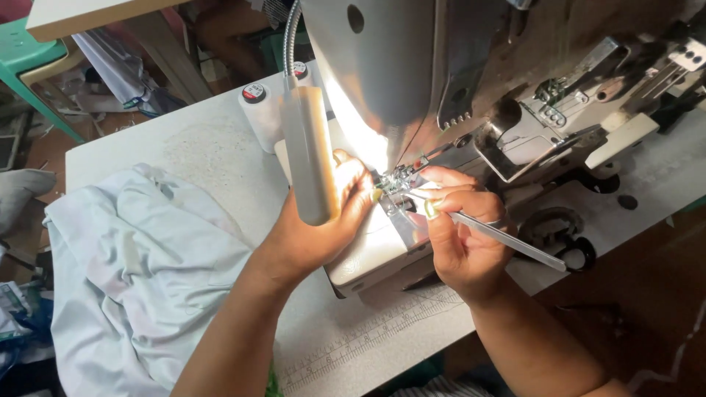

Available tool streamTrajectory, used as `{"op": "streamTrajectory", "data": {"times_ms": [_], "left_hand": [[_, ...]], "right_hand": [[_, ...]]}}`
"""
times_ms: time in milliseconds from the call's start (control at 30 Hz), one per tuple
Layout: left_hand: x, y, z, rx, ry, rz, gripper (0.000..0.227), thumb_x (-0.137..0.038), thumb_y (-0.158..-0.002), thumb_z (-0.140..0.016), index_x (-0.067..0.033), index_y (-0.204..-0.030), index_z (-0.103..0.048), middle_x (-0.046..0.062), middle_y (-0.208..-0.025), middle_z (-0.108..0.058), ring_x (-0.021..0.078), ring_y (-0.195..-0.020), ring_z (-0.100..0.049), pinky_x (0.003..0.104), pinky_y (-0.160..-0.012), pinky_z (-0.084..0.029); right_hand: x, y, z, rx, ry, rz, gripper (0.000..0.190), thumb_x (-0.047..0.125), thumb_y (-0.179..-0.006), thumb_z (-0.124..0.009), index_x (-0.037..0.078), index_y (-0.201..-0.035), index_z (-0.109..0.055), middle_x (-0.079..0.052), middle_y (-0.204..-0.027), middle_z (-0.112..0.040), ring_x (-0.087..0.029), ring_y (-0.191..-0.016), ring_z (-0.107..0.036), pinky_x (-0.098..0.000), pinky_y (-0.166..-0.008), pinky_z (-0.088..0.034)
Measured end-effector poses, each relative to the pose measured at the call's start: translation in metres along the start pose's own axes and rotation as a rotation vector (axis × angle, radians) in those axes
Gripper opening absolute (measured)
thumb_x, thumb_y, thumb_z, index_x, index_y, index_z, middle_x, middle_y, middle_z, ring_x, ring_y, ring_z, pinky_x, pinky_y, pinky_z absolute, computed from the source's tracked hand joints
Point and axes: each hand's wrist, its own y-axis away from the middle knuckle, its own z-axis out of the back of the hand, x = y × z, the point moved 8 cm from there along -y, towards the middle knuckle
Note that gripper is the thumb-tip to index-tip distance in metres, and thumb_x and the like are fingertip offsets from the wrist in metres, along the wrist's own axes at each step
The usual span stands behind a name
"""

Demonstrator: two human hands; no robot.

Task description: The person threads a sewing machine using a small metal tool to guide the thread through the needle area. They repeatedly pull the thread, adjust its path with the tool, and use scissors to trim excess thread.

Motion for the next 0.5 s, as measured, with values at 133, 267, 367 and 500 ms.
{"op": "streamTrajectory", "data": {"times_ms": [133, 267, 367, 500], "left_hand": [[0.009, 0.002, 0.003, -0.034, 0.082, 0.071, 0.010, -0.007, -0.086, -0.045, -0.0116, -0.078, -0.040, -0.001, -0.082, -0.048, 0.0137, -0.080, -0.048, 0.025, -0.081, -0.038], [0.022, 0.004, 0.000, -0.035, -0.002, 0.160, 0.011, -0.014, -0.088, -0.049, -0.0131, -0.080, -0.041, -0.003, -0.076, -0.047, 0.0117, -0.075, -0.047, 0.025, -0.078, -0.038], [0.024, 0.003, 0.001, -0.032, -0.104, 0.162, 0.011, -0.015, -0.086, -0.052, -0.0121, -0.080, -0.044, -0.002, -0.074, -0.046, 0.0142, -0.073, -0.047, 0.027, -0.076, -0.038], [0.034, 0.008, 0.005, -0.145, -0.011, 0.261, 0.004, -0.015, -0.084, -0.057, -0.0128, -0.087, -0.057, -0.004, -0.081, -0.055, 0.0124, -0.084, -0.056, 0.025, -0.085, -0.042]], "right_hand": [[0.000, -0.003, 0.000, 0.008, 0.030, 0.070, 0.010, -0.004, -0.093, -0.047, 0.002, -0.099, -0.043, -0.018, -0.094, -0.056, -0.040, -0.107, -0.061, -0.0360, -0.078, -0.062], [0.002, -0.003, -0.003, -0.003, 0.052, 0.068, 0.007, 0.003, -0.094, -0.045, 0.001, -0.099, -0.041, -0.026, -0.097, -0.056, -0.038, -0.104, -0.061, -0.0348, -0.075, -0.059], [-0.003, -0.001, -0.002, -0.016, 0.051, 0.055, 0.007, 0.002, -0.094, -0.046, 0.001, -0.100, -0.042, -0.025, -0.096, -0.056, -0.037, -0.106, -0.061, -0.0314, -0.070, -0.061], [-0.004, 0.000, -0.003, -0.037, 0.072, 0.066, 0.006, 0.002, -0.094, -0.046, 0.000, -0.098, -0.043, -0.026, -0.094, -0.057, -0.039, -0.102, -0.063, -0.0344, -0.079, -0.059]]}}
